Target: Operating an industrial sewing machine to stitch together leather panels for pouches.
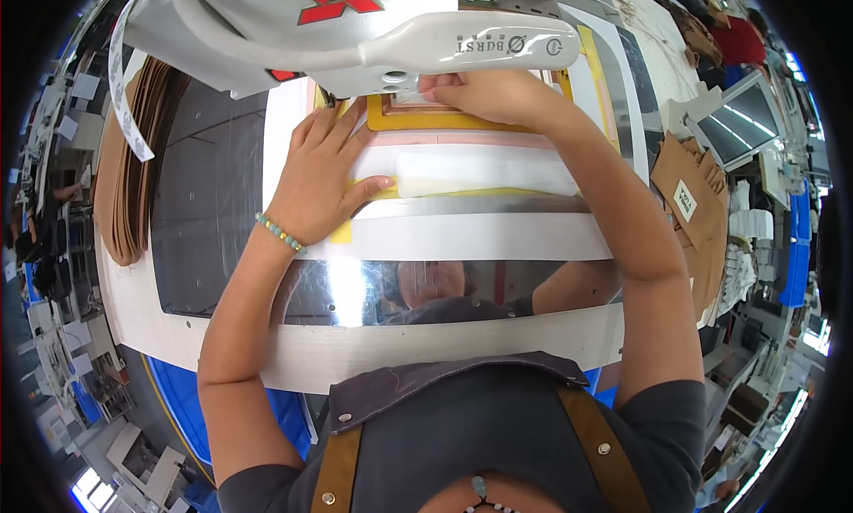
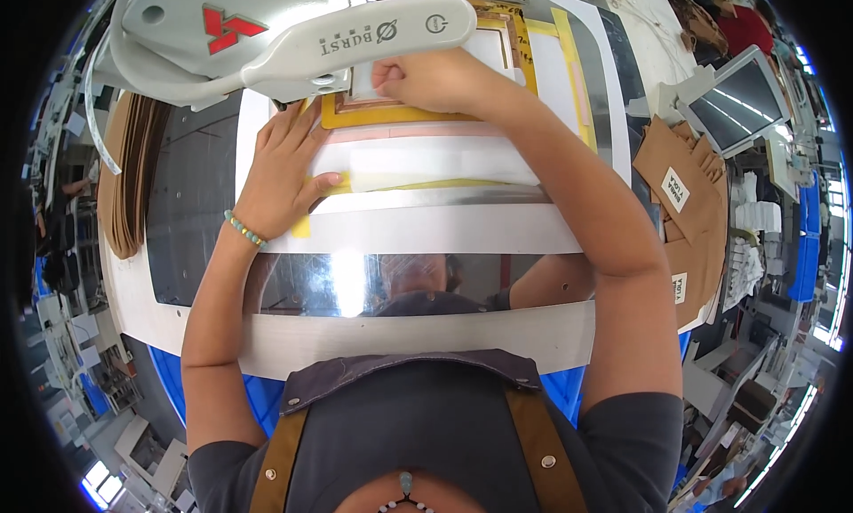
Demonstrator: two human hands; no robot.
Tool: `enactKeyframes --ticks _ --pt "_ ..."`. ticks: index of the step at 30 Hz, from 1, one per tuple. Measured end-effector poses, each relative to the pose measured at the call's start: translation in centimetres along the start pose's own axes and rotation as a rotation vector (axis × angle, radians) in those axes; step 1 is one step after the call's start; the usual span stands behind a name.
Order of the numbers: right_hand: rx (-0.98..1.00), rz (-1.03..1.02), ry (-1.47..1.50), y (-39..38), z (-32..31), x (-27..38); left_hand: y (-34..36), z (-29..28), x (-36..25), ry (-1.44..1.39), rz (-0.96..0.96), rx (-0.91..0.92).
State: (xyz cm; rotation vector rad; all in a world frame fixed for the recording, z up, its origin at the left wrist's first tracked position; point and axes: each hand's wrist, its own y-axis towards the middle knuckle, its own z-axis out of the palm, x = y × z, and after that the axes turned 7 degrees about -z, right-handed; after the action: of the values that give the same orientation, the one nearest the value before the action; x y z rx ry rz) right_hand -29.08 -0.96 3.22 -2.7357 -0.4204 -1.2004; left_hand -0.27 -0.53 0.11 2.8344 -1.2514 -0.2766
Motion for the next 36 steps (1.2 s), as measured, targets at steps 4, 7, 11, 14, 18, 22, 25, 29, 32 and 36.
enactKeyframes --ticks 4,7,11,14,18,22,25,29,32,36 --pt "0.107 0.054 -0.149 0.7 -0.2 2.7 -0.2 -0.1 -0.5 0.041 -0.046 0.015" --pt "-0.025 -0.005 -0.028 0.7 0.5 1.4 0.1 0.0 -1.0 0.043 -0.059 0.017" --pt "0.0 -0.027 0.051 -0.3 -2.2 -0.2 0.3 -0.1 -1.4 0.032 -0.072 0.028" --pt "-0.082 -0.194 0.022 -1.5 -6.0 -3.0 0.3 0.0 -1.4 0.019 -0.061 -0.004" --pt "0.089 0.022 -0.207 -2.7 -8.8 -5.1 0.0 0.5 -0.8 0.045 -0.05 -0.086" --pt "0.218 0.075 -0.335 -4.5 -8.8 -3.4 0.0 0.3 -0.8 0.054 -0.065 -0.042" --pt "0.235 0.111 -0.395 -5.0 -8.7 -2.8 0.1 0.3 -1.0 0.048 -0.068 -0.039" --pt "0.243 0.134 -0.411 -5.1 -8.6 -2.2 0.0 0.5 -1.0 0.035 -0.072 -0.054" --pt "0.214 0.105 -0.425 -5.2 -8.5 -2.1 0.1 0.1 -1.1 0.043 -0.075 -0.011" --pt "0.252 0.016 -0.572 -5.2 -8.0 -1.9 -0.1 0.7 -0.9 0.034 -0.076 -0.057"
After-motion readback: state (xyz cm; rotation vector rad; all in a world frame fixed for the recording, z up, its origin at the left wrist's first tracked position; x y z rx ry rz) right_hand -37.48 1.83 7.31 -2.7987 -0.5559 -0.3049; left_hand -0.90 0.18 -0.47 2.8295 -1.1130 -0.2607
